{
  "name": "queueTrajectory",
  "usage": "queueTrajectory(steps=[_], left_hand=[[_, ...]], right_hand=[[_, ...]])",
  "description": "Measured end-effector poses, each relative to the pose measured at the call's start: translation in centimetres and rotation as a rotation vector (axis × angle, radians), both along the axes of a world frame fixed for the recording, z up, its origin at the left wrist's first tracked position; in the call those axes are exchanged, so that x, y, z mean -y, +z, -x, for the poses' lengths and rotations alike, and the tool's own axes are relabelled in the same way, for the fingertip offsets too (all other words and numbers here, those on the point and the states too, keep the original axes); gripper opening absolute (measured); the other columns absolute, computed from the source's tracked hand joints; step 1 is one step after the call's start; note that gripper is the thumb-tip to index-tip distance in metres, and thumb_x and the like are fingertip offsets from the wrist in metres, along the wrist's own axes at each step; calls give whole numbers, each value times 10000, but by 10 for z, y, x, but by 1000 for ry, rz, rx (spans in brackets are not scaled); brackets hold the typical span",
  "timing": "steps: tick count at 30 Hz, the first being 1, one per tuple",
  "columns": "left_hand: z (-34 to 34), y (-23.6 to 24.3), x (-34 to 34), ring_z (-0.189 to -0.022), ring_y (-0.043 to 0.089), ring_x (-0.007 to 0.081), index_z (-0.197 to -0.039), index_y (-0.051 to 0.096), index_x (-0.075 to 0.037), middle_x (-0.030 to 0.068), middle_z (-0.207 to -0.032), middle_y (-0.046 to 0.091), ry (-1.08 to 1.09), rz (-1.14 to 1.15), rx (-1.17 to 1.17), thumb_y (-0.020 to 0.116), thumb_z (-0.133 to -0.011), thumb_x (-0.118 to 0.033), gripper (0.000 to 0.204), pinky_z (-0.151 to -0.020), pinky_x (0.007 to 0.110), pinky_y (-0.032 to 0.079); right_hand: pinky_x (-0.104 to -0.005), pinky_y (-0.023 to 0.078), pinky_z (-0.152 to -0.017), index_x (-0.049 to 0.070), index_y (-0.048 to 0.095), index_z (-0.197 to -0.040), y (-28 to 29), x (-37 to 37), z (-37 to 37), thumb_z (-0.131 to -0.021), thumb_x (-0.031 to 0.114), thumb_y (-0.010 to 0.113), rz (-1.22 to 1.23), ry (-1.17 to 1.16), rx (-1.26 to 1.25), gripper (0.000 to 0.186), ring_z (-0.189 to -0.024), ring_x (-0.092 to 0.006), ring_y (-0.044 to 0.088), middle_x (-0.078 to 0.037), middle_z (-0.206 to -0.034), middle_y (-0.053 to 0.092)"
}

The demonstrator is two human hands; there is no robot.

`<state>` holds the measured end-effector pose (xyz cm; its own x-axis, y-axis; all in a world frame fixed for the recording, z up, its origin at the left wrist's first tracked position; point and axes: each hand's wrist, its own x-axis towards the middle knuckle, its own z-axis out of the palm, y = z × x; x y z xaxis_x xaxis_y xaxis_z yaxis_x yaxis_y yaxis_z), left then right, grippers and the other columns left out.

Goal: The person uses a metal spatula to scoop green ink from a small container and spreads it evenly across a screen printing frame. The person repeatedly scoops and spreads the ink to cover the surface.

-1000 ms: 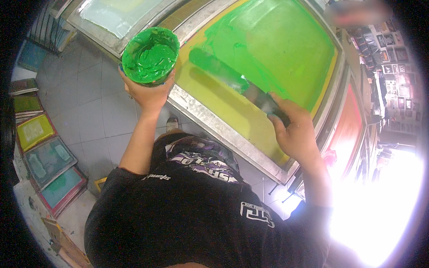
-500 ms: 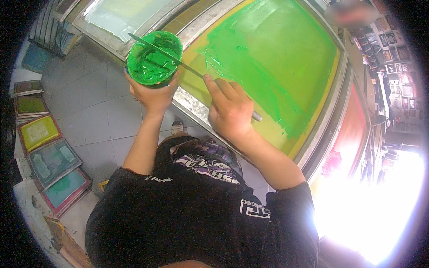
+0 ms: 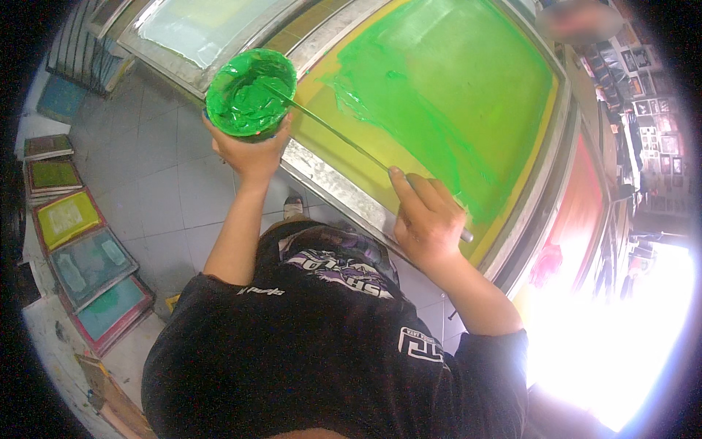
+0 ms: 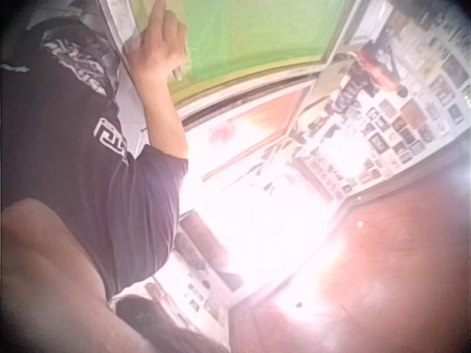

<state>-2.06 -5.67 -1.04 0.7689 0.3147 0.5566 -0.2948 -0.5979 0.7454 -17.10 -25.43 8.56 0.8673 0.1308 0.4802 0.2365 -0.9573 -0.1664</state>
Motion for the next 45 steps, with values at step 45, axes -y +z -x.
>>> queueTrajectory(steps=[45], left_hand=[[10,-15,0,-1105,416,329,-1404,-28,-14,193,-1206,439,-18,108,-120,803,-469,-253,1274,-984,476,188]], right_hand=[[-346,440,-580,16,563,-1158,-12,-50,-53,-667,-41,696,-446,145,-245,511,-621,-327,528,-171,-728,531]])
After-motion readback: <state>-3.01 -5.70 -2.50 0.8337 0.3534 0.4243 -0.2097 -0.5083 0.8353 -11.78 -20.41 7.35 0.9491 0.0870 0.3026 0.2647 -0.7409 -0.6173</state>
